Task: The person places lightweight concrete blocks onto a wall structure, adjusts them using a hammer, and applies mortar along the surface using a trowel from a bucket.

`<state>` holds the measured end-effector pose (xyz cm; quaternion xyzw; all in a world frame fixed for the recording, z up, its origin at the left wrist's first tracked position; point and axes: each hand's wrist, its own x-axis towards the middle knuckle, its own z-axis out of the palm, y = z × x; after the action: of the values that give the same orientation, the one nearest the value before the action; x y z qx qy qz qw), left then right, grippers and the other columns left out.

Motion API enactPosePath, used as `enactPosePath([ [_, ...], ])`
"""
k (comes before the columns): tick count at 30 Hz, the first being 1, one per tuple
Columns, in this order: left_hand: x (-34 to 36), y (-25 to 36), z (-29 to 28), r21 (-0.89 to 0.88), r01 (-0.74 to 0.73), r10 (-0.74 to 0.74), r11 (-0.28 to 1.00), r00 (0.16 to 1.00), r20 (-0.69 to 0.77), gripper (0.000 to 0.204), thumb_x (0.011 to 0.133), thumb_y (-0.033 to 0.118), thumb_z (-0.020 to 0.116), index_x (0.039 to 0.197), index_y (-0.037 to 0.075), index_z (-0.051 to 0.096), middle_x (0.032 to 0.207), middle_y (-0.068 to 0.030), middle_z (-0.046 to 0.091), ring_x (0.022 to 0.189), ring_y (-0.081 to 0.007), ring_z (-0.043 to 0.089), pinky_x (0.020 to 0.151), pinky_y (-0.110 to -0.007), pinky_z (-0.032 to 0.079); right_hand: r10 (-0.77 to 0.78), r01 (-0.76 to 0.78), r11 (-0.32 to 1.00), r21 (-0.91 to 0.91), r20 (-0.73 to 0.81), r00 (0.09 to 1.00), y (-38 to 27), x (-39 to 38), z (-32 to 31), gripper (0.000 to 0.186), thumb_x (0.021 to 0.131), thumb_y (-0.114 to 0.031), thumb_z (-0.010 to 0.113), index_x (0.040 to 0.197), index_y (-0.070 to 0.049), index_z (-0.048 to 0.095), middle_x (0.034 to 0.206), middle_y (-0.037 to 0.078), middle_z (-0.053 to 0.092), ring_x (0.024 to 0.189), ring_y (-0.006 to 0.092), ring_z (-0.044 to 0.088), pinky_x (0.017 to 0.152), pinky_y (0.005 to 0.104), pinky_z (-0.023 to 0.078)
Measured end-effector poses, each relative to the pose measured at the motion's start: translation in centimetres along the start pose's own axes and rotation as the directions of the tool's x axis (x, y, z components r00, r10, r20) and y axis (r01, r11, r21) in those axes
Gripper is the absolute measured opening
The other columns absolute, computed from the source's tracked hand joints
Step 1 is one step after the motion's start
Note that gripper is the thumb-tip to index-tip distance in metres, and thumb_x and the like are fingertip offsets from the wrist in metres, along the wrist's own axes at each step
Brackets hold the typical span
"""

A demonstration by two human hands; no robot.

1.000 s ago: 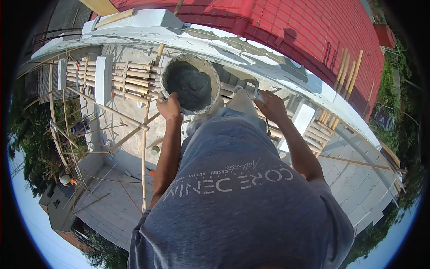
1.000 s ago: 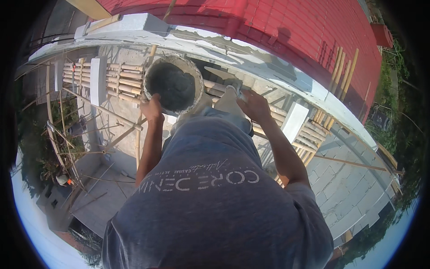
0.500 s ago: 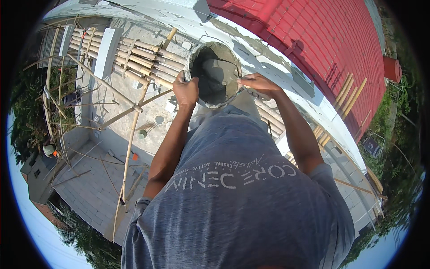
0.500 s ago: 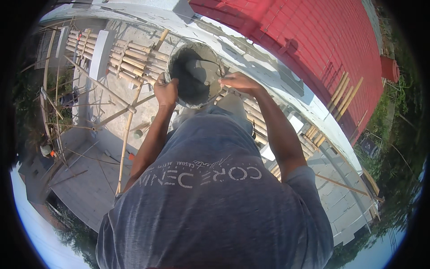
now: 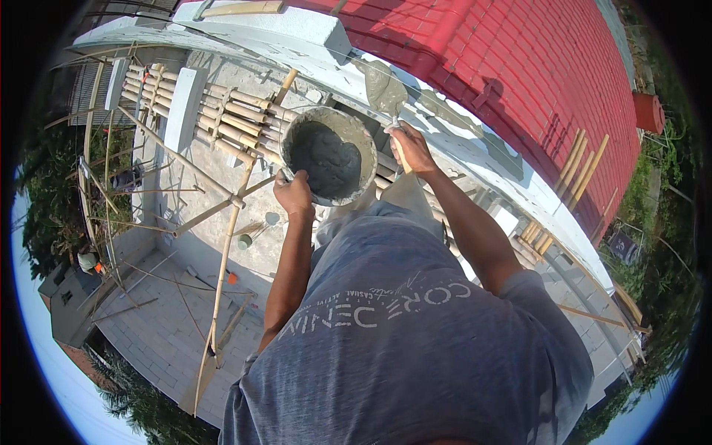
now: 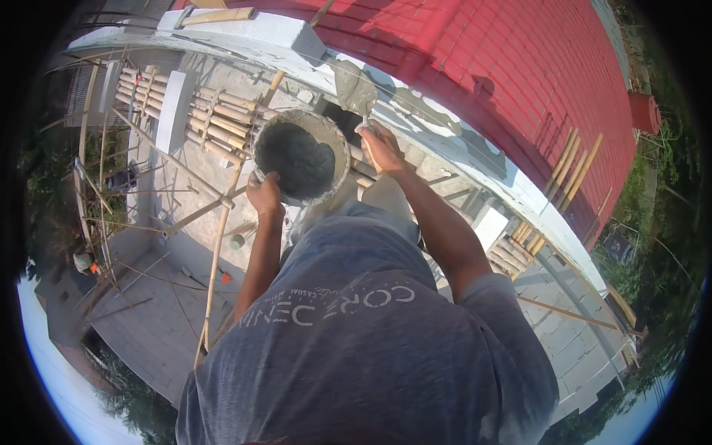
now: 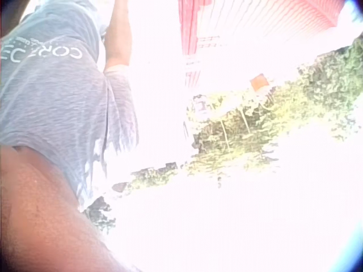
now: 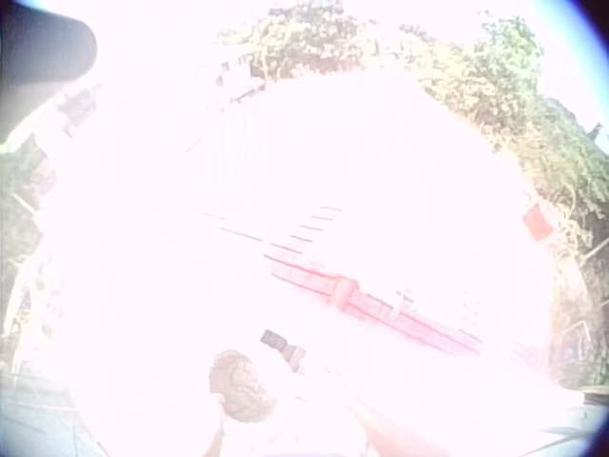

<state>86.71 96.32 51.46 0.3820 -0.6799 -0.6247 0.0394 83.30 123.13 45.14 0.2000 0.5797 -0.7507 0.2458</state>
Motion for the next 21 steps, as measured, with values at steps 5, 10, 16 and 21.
enactPosePath([
  [5,-0.1,-0.2,-3.9,-0.043,0.066,-0.070,0.997,0.992,-0.106,0.025,0.073,-0.007,0.058,0.097,0.000,0.061,0.086,-0.0027,0.064,0.071,-0.0123,0.057,0.067,-0.027,0.046,-0.493,0.416,0.858,-0.300,-0.257,0.831,2.2,8.8,8.3,0.024,0.096,-0.029,0.057,0.106,-0.007,0.059,0.071,0.006,0.056,0.061,0.0201,0.056,0.055,0.0351,0.045],
  [10,-0.6,-0.6,-8.2,-0.026,0.062,-0.067,0.998,0.958,-0.280,0.031,0.072,-0.007,0.059,0.103,-0.004,0.059,0.089,-0.0043,0.062,0.075,-0.0128,0.056,0.069,-0.028,0.046,-0.534,0.511,0.836,-0.200,-0.511,0.674,0.5,14.6,19.5,0.036,0.088,-0.026,0.071,0.102,0.002,0.053,0.092,0.025,0.058,0.087,0.0441,0.057,0.077,0.0468,0.047],
  [16,-1.6,-2.6,-13.1,0.012,0.111,-0.096,0.994,0.904,-0.416,0.030,0.072,-0.006,0.058,0.101,-0.002,0.061,0.089,-0.0043,0.063,0.075,-0.0138,0.057,0.068,-0.029,0.047,-0.336,0.441,0.897,-0.015,-0.672,0.660,0.1,16.4,28.4,0.036,0.086,-0.020,0.078,0.107,-0.006,0.053,0.085,0.004,0.063,0.076,0.0134,0.057,0.070,0.0301,0.047],
  [21,-2.2,-3.6,-14.7,-0.006,0.147,-0.133,0.989,0.873,-0.470,0.025,0.072,-0.005,0.058,0.096,0.001,0.060,0.088,-0.0035,0.062,0.073,-0.0133,0.055,0.066,-0.030,0.046,-0.211,0.432,0.856,0.283,-0.572,0.792,3.4,13.3,25.8,0.029,0.085,-0.014,0.078,0.098,-0.007,0.053,0.080,-0.003,0.057,0.073,0.0062,0.051,0.068,0.0262,0.046],
])
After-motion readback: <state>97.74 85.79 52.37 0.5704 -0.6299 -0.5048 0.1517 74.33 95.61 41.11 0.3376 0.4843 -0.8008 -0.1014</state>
